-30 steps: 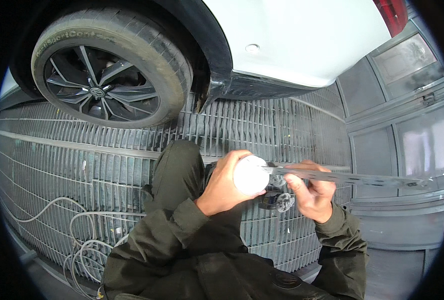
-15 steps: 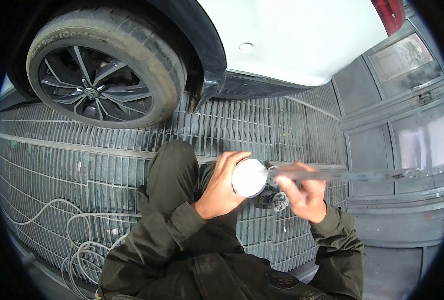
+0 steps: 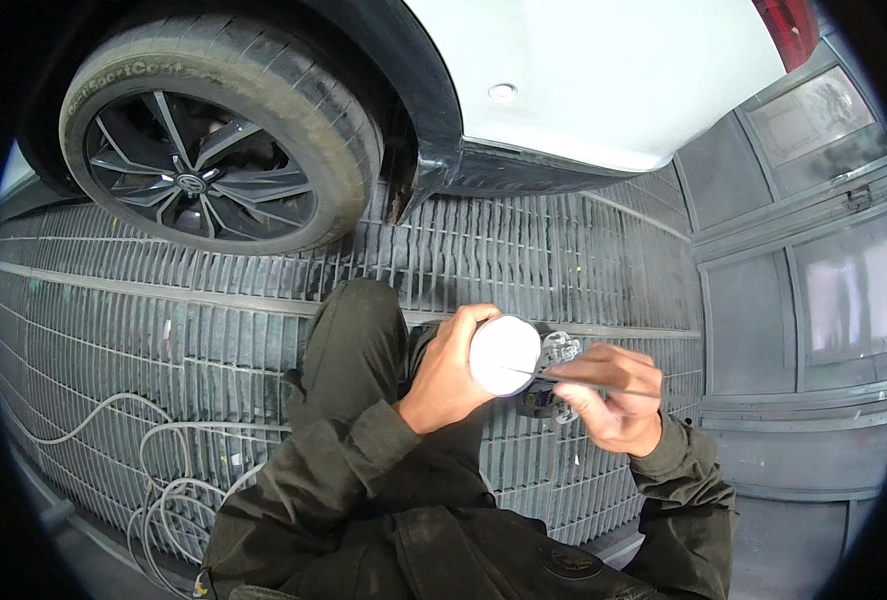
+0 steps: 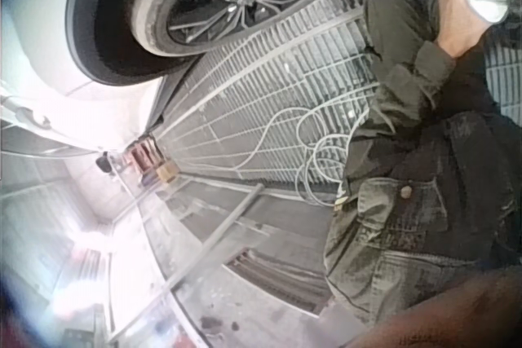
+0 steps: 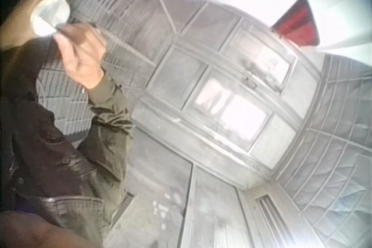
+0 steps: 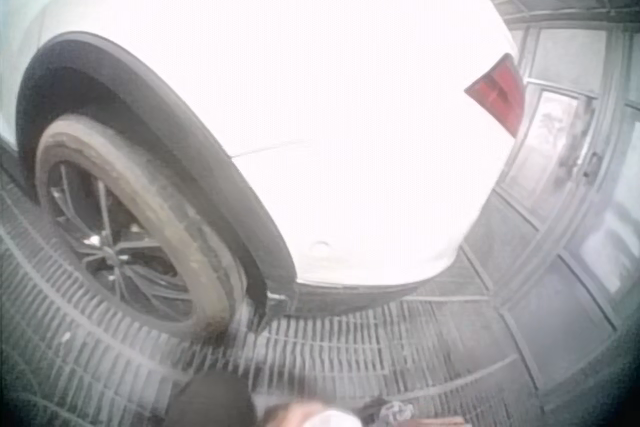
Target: The person applies a white filler to the rear bumper of a white car using a metal spreader. They repeatedly dip the spreader into a small container and smooth the filler along the bumper surface.
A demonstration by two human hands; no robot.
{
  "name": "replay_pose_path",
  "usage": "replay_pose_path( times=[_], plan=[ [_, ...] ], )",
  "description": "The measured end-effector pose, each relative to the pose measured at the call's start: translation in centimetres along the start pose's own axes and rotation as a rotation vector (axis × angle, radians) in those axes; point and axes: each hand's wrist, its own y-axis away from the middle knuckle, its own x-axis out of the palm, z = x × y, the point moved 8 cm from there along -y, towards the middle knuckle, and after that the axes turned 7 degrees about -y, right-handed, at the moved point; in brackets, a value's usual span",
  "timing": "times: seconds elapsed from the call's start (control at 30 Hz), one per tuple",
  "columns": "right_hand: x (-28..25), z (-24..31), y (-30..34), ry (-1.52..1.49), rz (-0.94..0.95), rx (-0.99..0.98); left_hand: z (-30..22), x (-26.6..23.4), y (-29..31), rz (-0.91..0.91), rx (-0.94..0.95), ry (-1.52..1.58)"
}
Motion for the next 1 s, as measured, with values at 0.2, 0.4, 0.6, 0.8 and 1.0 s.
replay_pose_path(
  times=[0.2, 0.4, 0.6, 0.8, 1.0],
  plan=[
    [-0.4, -0.6, 0.4, -0.024, -0.044, 0.059, 0.2, 0.3, -0.1, -0.016, 0.003, 0.025],
    [-2.4, -1.4, 0.2, -0.003, -0.096, 0.12, -0.9, 0.5, 0.1, 0.066, 0.104, 0.042],
    [-1.6, -1.3, -0.2, -0.019, -0.017, 0.058, -1.0, -0.2, -0.2, 0.03, 0.124, -0.025],
    [-0.7, -1.2, 0.2, 0.013, -0.025, 0.136, -1.2, -0.2, -0.7, -0.031, 0.154, 0.009],
    [-0.8, -1.4, 0.3, 0.011, -0.061, 0.166, -0.5, -0.1, -0.2, 0.016, -0.028, 0.046]
  ],
)
